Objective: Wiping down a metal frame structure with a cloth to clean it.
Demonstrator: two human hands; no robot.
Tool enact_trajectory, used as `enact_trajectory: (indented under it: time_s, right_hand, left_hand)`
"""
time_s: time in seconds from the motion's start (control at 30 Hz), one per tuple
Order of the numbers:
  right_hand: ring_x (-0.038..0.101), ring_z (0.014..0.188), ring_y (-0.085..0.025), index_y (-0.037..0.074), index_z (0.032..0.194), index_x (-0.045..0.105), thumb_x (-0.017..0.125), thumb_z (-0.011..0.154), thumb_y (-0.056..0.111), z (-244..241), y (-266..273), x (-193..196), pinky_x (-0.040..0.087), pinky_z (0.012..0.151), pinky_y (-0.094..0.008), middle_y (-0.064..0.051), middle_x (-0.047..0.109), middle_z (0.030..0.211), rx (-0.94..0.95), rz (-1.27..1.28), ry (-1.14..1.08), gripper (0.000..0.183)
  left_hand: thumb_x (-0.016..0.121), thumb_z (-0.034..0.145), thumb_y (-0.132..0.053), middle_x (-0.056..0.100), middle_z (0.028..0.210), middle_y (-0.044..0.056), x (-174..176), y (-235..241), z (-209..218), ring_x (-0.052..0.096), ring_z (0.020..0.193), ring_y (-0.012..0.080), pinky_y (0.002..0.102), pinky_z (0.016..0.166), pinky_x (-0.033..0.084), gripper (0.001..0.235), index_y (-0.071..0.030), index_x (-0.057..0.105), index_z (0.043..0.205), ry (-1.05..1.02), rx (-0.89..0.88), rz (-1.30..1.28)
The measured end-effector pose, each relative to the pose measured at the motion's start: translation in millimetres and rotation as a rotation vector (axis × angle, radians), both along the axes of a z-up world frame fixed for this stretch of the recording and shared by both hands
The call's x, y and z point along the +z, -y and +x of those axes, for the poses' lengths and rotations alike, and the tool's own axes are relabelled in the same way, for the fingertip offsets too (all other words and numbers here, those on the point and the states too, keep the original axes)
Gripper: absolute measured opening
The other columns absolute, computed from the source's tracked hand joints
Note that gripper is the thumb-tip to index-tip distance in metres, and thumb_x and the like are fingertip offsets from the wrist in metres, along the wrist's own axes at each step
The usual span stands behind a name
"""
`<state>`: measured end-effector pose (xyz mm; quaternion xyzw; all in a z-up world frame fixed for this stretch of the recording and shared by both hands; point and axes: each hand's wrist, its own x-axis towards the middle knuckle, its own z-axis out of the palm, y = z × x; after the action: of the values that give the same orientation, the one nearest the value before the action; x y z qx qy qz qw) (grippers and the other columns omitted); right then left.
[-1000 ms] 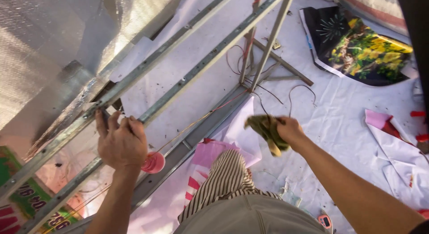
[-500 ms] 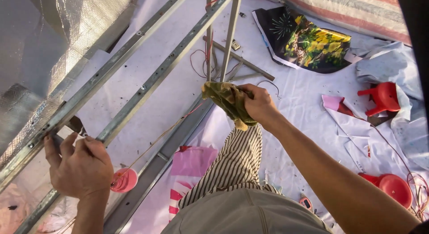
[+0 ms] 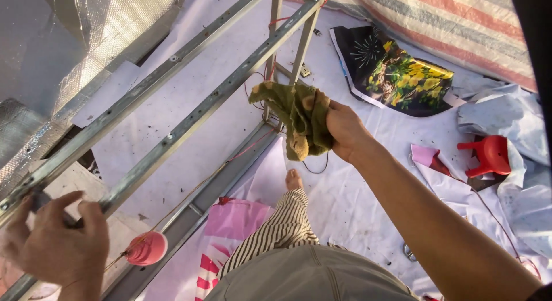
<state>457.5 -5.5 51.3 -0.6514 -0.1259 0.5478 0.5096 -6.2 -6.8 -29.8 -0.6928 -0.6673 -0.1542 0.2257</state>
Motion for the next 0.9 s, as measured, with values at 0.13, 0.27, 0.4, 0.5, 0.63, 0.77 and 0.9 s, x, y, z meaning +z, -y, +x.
enact_trajectory:
  time_s: [0.13, 0.27, 0.4, 0.5, 0.63, 0.77, 0.9]
  right_hand:
    - [0.066, 0.085, -0.017, 0.001, 0.12, 0.071, 0.067, 0.09, 0.029, 36.5, -29.5, -16.8, 0.055, 0.075, -0.029, -0.01, 0.073, 0.103, 0.03, -0.021, 0.103, 0.042]
    - [0.066, 0.085, -0.015, 0.004, 0.121, 0.07, 0.059, 0.099, 0.027, 70.8, -65.0, -20.0, 0.056, 0.074, -0.028, -0.009, 0.072, 0.104, 0.042, 0.023, 0.131, 0.033]
    - [0.065, 0.09, -0.014, 0.008, 0.124, 0.07, 0.061, 0.096, 0.03, 107.0, -90.9, -4.9, 0.054, 0.076, -0.027, -0.006, 0.072, 0.106, 0.11, 0.042, 0.217, 0.037]
    - [0.065, 0.092, -0.013, 0.009, 0.126, 0.071, 0.057, 0.098, 0.027, 140.8, -100.7, -4.8, 0.055, 0.077, -0.026, -0.004, 0.073, 0.109, 0.118, 0.029, 0.281, 0.036]
    - [0.063, 0.086, -0.01, 0.011, 0.124, 0.072, 0.058, 0.098, 0.024, 189.3, -121.8, 0.8, 0.053, 0.074, -0.025, -0.002, 0.073, 0.104, 0.081, 0.079, 0.372, 0.032]
    - [0.069, 0.09, -0.021, 0.026, 0.111, 0.078, 0.065, 0.095, 0.029, 233.9, -155.8, -7.2, 0.054, 0.083, -0.036, -0.007, 0.075, 0.087, 0.008, 0.255, 0.777, 0.021]
    - [0.074, 0.095, -0.027, 0.027, 0.117, 0.072, 0.064, 0.098, 0.022, 260.6, -181.0, 24.3, 0.056, 0.085, -0.04, -0.006, 0.077, 0.093, 0.008, 0.443, 1.108, 0.022]
  left_hand:
    - [0.078, 0.103, 0.0, 0.072, 0.129, 0.024, -0.5, -22.8, 28.9, 0.045, 0.149, 0.0421, 0.059, 0.118, 0.017, 0.031, -0.002, 0.078, 0.133, 0.311, -0.085, 0.074]
    - [0.072, 0.091, 0.001, 0.045, 0.13, 0.033, 54.2, -69.6, 184.5, 0.032, 0.127, 0.0469, 0.058, 0.1, 0.024, 0.033, 0.007, 0.073, 0.123, 0.515, -0.257, 0.077]
    - [0.073, 0.084, -0.007, 0.054, 0.129, 0.022, 63.5, -125.4, 316.7, 0.04, 0.129, 0.0429, 0.058, 0.107, 0.03, 0.033, -0.006, 0.069, 0.117, 0.463, -0.56, 0.05]
    - [0.077, 0.085, -0.027, 0.053, 0.137, 0.022, 56.4, -161.3, 385.1, 0.033, 0.139, 0.0496, 0.067, 0.114, 0.018, 0.05, -0.01, 0.06, 0.128, 0.416, -0.654, -0.191]
    - [0.08, 0.078, -0.03, 0.046, 0.141, 0.035, 44.5, -207.9, 450.7, 0.026, 0.141, 0.0606, 0.077, 0.111, 0.016, 0.064, -0.006, 0.053, 0.131, 0.391, -0.689, -0.297]
    - [0.081, 0.078, -0.03, 0.037, 0.152, 0.028, 43.6, -240.5, 498.6, 0.012, 0.149, 0.0545, 0.073, 0.116, 0.007, 0.078, -0.011, 0.044, 0.143, 0.359, -0.574, -0.563]
    - [0.08, 0.079, -0.033, 0.023, 0.162, 0.029, 19.2, -262.8, 529.4, 0.007, 0.153, 0.0494, 0.069, 0.118, 0.013, 0.096, -0.008, 0.028, 0.156, 0.287, -0.509, -0.634]
